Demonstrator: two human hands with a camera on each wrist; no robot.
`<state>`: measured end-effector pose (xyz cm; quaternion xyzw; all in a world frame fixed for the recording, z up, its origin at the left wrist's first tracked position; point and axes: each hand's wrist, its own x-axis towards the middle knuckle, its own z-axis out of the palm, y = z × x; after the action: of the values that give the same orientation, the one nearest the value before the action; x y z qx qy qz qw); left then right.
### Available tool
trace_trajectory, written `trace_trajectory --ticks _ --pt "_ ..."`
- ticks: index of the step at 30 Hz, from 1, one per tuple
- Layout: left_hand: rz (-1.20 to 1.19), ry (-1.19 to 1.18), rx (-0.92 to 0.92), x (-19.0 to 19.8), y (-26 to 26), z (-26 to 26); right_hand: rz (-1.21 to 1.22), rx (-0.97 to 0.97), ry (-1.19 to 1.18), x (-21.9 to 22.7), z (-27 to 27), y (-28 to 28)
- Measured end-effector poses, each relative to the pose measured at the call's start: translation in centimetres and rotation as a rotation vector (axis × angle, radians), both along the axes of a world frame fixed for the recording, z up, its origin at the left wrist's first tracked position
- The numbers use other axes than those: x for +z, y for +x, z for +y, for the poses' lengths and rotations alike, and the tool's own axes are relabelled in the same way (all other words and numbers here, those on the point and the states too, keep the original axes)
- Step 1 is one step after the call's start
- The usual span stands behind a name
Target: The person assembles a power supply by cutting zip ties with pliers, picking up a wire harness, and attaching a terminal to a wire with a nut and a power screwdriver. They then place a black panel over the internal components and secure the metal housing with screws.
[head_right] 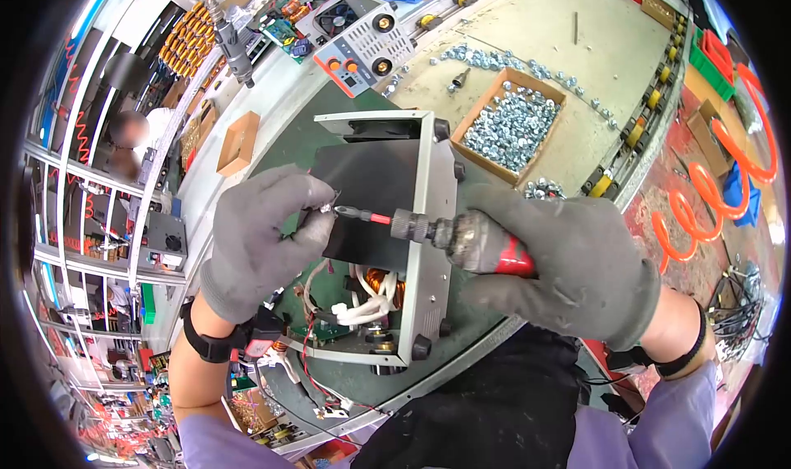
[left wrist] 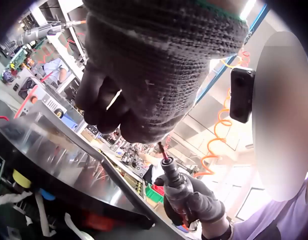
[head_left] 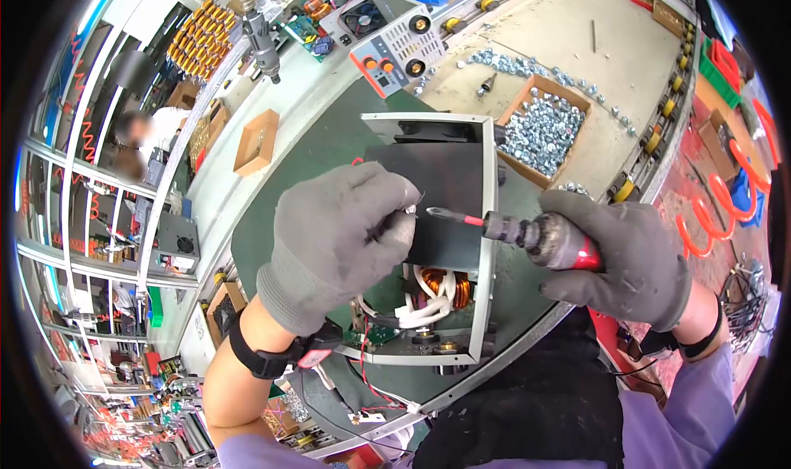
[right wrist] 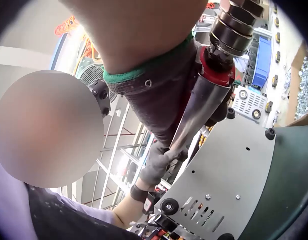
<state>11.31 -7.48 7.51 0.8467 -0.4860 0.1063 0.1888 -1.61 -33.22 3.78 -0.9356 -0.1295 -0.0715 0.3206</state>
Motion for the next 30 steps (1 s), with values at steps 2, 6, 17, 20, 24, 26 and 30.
trace_trajectory --ticks 2,6,17,20,24,26,30 --pt "-0.036 0.099 0.012 0.5 -0.9 -0.5 -0.016 0.006 -0.052 -0.6 0.0 -0.2" --pt "-0.040 0.125 -0.006 0.4 -1.5 -1.3 -0.007 0.005 -0.010 -1.4 -0.4 -0.9" --pt "-0.352 0.431 -0.089 0.5 -2.9 -5.1 0.057 -0.035 -0.137 -2.1 -2.4 -2.5" --pt "-0.256 0.302 -0.117 0.0 -2.5 -5.4 0.091 -0.032 -0.008 -2.6 -3.3 -2.9" --pt "-0.058 0.097 0.022 -0.2 -0.4 -4.2 0.277 -0.048 0.127 -3.3 -5.4 -3.2" --pt "0.031 0.140 0.127 -1.7 1.4 -1.3 0.361 -0.043 0.140 -3.3 -6.3 -3.4" --pt "0.952 -0.141 0.552 -5.0 3.5 0.7 0.640 0.070 0.088 -4.2 -6.4 -4.0"
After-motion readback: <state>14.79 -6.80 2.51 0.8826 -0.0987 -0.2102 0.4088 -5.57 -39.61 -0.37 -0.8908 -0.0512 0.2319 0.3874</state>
